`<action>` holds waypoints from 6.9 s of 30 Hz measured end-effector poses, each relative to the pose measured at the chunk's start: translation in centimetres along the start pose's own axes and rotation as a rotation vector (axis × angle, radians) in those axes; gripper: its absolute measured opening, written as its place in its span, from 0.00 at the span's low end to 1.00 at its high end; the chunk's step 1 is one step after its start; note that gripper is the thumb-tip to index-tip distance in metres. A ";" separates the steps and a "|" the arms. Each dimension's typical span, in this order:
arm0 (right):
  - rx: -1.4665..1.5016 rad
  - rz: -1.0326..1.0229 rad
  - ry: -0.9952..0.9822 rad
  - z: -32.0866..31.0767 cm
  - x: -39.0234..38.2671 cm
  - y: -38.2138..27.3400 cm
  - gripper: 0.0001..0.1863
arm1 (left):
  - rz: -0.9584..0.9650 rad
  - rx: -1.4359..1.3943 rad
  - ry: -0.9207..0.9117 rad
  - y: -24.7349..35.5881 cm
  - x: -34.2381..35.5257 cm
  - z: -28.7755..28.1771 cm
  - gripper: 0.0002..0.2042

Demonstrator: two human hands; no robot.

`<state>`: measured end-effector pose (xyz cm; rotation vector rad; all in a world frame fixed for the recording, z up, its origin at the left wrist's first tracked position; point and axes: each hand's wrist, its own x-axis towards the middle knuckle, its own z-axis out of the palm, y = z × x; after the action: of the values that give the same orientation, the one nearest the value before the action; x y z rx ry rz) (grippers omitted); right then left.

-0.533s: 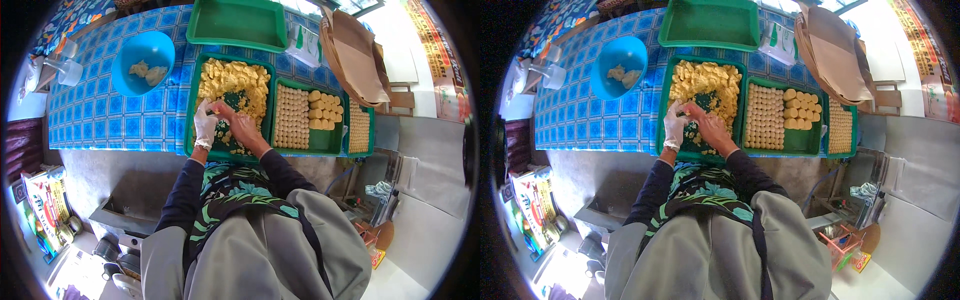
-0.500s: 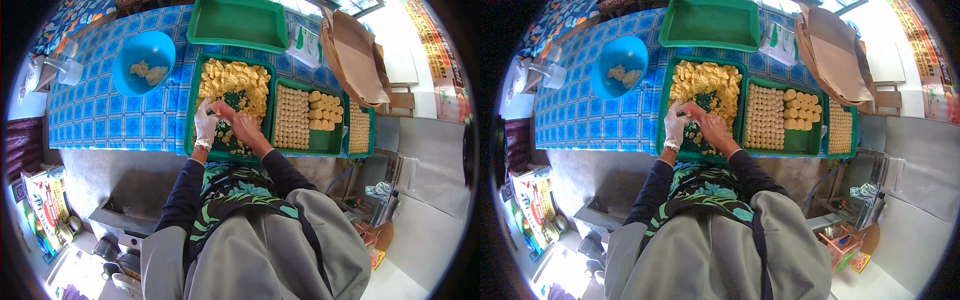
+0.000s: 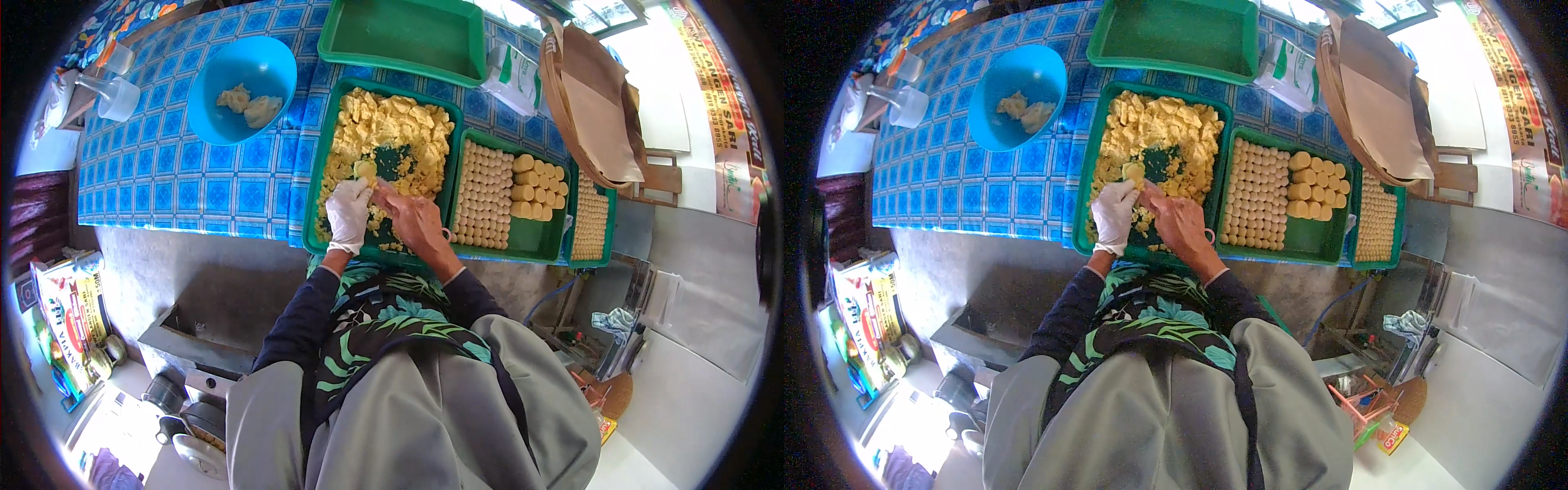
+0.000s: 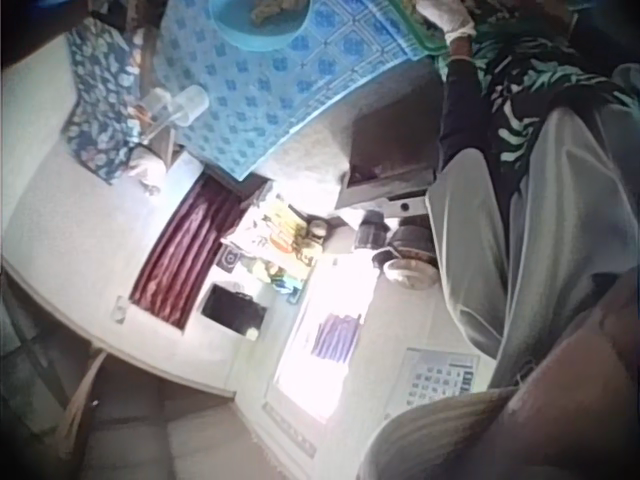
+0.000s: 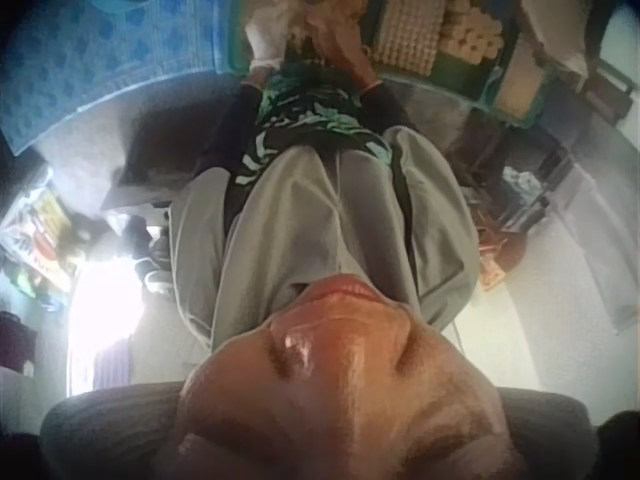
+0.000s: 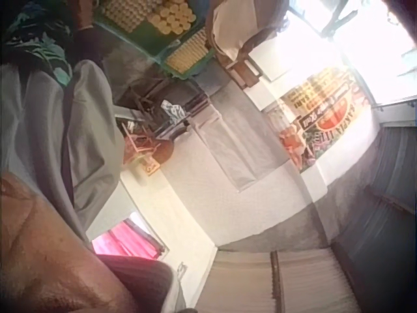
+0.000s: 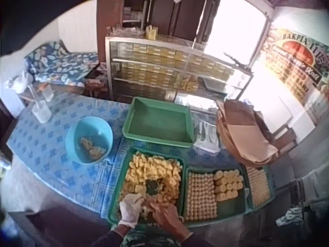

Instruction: The person uses a small scoop to take portions of a yellow mixture from a green tray and places them into dough circles, then rolls the dough into balls and places them onto a large tray.

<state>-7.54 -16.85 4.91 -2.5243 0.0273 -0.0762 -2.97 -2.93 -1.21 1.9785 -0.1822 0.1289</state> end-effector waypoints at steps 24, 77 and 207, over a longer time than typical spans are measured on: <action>0.000 0.003 -0.138 3.6 3.6 1.6 0.27 | -0.459 -0.339 -0.072 0.8 3.2 -0.2 0.24; -0.203 0.037 -0.279 1.6 0.4 0.4 0.34 | -0.383 -0.100 -0.189 -1.5 3.0 -1.2 0.28; -0.079 0.028 0.052 -0.7 -2.0 -0.1 0.14 | -0.037 0.078 -0.213 1.4 0.5 0.4 0.11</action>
<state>-9.58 -17.07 5.45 -2.5999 0.0886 -0.1315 -2.78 -3.86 0.02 2.0708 -0.2824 -0.1009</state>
